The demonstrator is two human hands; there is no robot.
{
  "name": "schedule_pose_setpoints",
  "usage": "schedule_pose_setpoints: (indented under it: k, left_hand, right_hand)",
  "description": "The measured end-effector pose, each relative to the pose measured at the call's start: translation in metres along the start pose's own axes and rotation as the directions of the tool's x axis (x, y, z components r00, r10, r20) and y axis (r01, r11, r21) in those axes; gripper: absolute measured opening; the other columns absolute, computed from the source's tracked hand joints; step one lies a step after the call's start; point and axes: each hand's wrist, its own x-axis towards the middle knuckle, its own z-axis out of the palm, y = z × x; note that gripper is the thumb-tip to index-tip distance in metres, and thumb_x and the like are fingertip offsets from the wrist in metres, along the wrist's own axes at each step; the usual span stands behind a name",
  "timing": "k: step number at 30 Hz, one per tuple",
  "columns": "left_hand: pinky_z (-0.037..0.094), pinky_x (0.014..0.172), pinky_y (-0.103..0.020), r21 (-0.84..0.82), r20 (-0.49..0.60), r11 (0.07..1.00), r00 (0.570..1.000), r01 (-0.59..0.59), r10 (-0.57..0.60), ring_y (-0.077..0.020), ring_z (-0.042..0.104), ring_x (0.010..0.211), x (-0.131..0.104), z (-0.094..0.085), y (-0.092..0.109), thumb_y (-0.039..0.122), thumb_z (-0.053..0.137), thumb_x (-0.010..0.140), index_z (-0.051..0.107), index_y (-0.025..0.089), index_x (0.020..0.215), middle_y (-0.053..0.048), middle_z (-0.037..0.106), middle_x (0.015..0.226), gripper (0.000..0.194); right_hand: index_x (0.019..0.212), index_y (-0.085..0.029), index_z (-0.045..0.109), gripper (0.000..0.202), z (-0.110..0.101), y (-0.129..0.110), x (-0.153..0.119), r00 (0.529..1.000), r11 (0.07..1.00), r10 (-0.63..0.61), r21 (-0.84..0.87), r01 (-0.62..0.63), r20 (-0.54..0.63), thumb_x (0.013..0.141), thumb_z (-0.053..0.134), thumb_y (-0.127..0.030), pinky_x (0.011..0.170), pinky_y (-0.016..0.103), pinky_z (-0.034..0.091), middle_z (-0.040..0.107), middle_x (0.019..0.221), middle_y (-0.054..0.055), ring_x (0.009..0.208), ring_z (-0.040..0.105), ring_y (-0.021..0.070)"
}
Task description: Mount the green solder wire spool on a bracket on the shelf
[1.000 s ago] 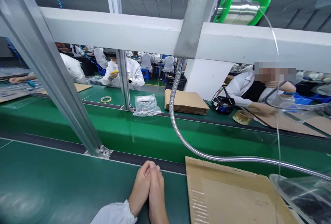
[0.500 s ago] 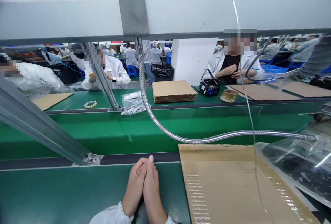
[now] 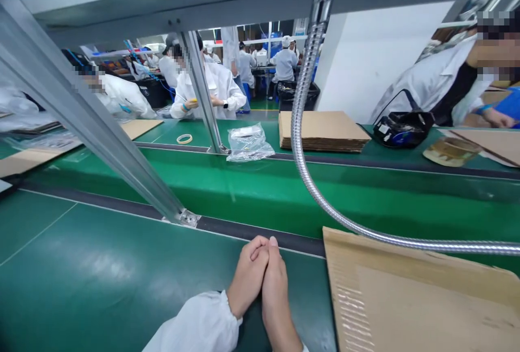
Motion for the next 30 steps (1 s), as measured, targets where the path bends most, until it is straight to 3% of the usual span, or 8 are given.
schedule_pose_setpoints:
  k: [7,12,21,26,30]
  left_hand:
    - [0.035,0.062,-0.025,-0.014,-0.004,1.0,1.0,0.002,-0.002,-0.0113,0.038,0.063,-0.0012,0.0004,0.0,0.021,0.046,0.079,0.044,0.019,0.065,0.003,0.043,0.062,0.015]
    - [0.032,0.059,-0.026,-0.027,-0.005,1.0,1.0,-0.008,0.008,-0.0115,0.036,0.062,-0.0015,0.0015,0.0009,0.021,0.046,0.079,0.042,0.019,0.062,0.003,0.04,0.061,0.017]
    - [0.037,0.061,-0.027,-0.024,-0.042,1.0,0.999,-0.018,0.017,-0.0132,0.042,0.064,-0.0018,0.0017,-0.004,0.022,0.047,0.08,0.052,0.018,0.068,0.002,0.048,0.063,0.014]
    - [0.036,0.061,-0.026,-0.029,-0.019,0.998,0.998,-0.053,0.052,-0.013,0.042,0.063,-0.0009,0.0029,-0.0044,0.027,0.049,0.079,0.049,0.019,0.065,0.002,0.047,0.062,0.016]
    - [0.045,0.067,-0.027,-0.015,-0.012,0.999,0.999,-0.043,0.042,-0.019,0.056,0.073,-0.0002,0.0003,-0.0033,0.04,0.056,0.077,0.059,0.019,0.072,-0.002,0.06,0.07,0.022]
  right_hand:
    - [0.066,-0.02,0.058,0.05,0.0,-0.0024,-0.0023,0.999,0.999,-0.04,0.01,0.04,-0.006,0.08,0.06,-0.068,0.064,0.03,0.049,0.067,0.069,0.003,0.073,0.065,0.0216]
    - [0.067,-0.02,0.057,0.049,-0.0009,-0.0027,-0.0021,1.0,1.0,-0.001,0.001,0.001,-0.004,0.078,0.06,-0.068,0.063,0.029,0.048,0.066,0.067,0.002,0.071,0.064,0.0211]
    - [0.069,-0.02,0.058,0.05,-0.0047,-0.0015,0.0014,0.999,0.998,-0.022,-0.061,0.025,0.036,0.08,0.057,-0.069,0.063,0.03,0.049,0.066,0.068,0.002,0.069,0.064,0.0208]
    - [0.065,-0.019,0.061,0.056,-0.0007,0.0,0.0024,0.996,0.992,-0.087,-0.089,0.086,-0.013,0.077,0.058,-0.074,0.063,0.031,0.048,0.067,0.067,0.004,0.066,0.062,0.0213]
    - [0.066,-0.018,0.066,0.063,0.0025,0.0022,0.0036,0.988,0.987,-0.149,-0.064,0.146,-0.033,0.079,0.054,-0.079,0.069,0.033,0.05,0.07,0.071,0.006,0.072,0.064,0.0239]
